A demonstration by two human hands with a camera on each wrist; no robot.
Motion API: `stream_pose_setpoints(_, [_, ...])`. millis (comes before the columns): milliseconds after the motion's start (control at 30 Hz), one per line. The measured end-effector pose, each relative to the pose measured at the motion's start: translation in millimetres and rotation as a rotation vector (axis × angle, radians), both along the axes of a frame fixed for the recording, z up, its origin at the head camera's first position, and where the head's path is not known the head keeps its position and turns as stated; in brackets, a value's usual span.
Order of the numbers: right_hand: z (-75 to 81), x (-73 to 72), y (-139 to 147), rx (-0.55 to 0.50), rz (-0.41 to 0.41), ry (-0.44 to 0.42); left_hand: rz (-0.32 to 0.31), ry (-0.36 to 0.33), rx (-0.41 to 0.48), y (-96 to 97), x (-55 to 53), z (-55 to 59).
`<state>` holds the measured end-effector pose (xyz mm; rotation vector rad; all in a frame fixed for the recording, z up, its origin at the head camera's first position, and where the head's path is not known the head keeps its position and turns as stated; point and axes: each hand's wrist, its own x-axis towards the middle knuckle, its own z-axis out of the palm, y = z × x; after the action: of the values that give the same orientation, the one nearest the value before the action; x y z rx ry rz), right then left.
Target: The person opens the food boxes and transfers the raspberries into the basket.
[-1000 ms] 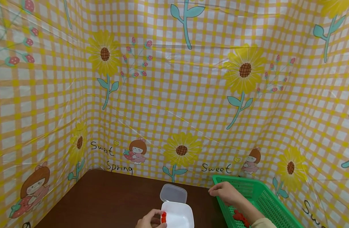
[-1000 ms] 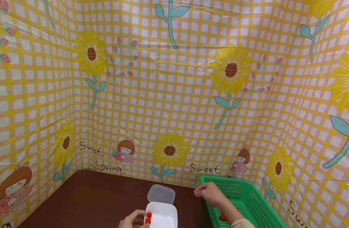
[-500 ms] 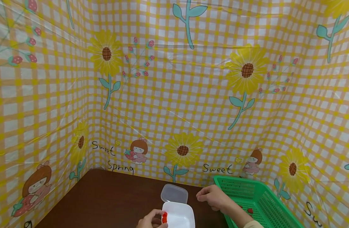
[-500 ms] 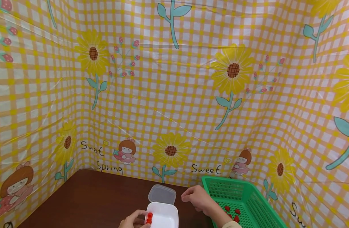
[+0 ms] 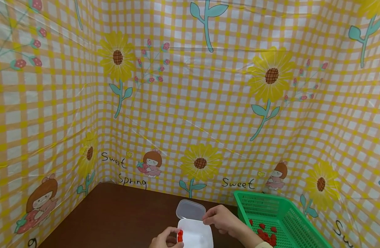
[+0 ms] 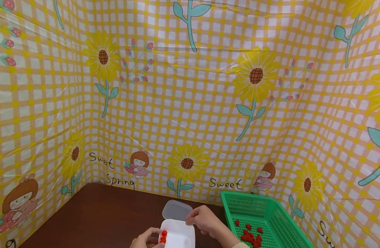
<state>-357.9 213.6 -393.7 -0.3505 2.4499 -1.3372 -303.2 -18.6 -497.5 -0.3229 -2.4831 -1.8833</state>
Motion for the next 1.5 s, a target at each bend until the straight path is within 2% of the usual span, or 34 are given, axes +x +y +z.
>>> stream_pose_setpoints(333, [-3.9, 3.1, -17, 0.01, 0.005, 0.004, 0.012, -0.002, -0.008, 1.0, 0.1, 0.2])
stream_pose_setpoints(700, [-20.9, 1.6, -34, 0.013, -0.008, -0.043, -0.002, 0.01, 0.0, 0.5, 2.0, 0.2])
stream_pose_setpoints(967, [-31.6, 0.0, -40, -0.06, 0.029, -0.058, -0.005, 0.001, 0.001, -0.3, 2.4, 1.1])
stream_pose_setpoints(1133, [-37.7, -1.4, -45, -0.062, 0.031, -0.072, 0.004, 0.014, -0.007, -0.3, 1.7, 0.2])
stream_pose_setpoints(1500, [-54.3, -0.3, -56, -0.042, -0.008, -0.034, 0.022, 0.031, -0.014, 0.7, 1.4, -1.4])
